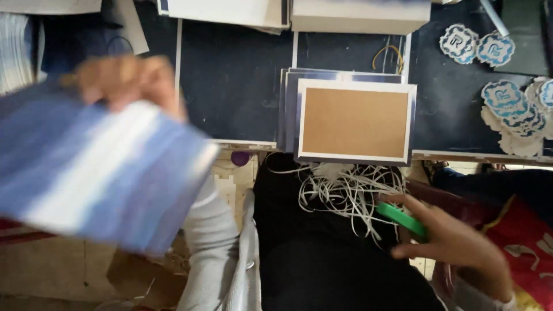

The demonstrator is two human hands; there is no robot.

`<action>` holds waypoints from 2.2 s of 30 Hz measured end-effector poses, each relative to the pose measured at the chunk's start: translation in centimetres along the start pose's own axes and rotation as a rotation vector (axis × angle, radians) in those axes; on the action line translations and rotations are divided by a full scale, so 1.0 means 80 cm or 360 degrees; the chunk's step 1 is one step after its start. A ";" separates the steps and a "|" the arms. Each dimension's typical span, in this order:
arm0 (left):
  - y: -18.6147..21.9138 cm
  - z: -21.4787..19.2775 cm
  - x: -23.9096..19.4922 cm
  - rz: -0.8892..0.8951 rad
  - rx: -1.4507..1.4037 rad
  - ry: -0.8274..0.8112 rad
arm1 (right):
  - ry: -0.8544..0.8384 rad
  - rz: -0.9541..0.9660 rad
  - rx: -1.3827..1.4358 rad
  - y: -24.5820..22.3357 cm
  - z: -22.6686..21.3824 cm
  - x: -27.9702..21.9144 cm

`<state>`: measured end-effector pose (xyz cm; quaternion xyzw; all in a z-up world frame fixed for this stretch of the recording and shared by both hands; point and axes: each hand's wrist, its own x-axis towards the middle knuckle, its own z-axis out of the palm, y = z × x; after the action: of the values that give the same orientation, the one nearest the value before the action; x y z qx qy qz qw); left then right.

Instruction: The person sits cross-legged and repeatedly picks up blue and white papers from a stack. They use a green eraser to rub the surface of each paper, then place it on a pile. The person continues this process for multiple sheets.

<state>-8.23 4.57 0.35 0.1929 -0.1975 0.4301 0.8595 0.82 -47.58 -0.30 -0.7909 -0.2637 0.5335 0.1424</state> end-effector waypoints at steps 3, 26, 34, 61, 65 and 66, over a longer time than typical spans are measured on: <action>-0.076 0.002 0.008 -0.0262 -0.0404 -0.0048 | -0.0021 -0.0670 0.0465 -0.051 -0.032 -0.007; -0.076 0.094 -0.074 -0.1465 0.1797 0.0014 | 0.1698 -0.0584 0.2096 -0.158 -0.075 0.052; -0.106 0.052 -0.127 -0.1330 0.1751 0.0051 | 0.1771 -0.0333 0.1679 -0.124 -0.047 0.043; -0.165 0.060 -0.119 -0.1001 0.3115 -0.0297 | 0.1980 -0.0319 0.0165 -0.056 -0.088 0.126; -0.167 0.054 -0.116 -0.1022 0.3143 -0.0291 | 0.1932 -0.0303 0.0171 -0.054 -0.094 0.132; -0.166 0.052 -0.117 -0.1032 0.3165 -0.0317 | 0.1902 -0.0282 0.0158 -0.051 -0.093 0.134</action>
<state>-3.26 -11.09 -3.02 0.8901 0.2360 0.1298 0.3678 9.72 -37.73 -3.55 -0.9210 -0.1778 -0.0052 0.3466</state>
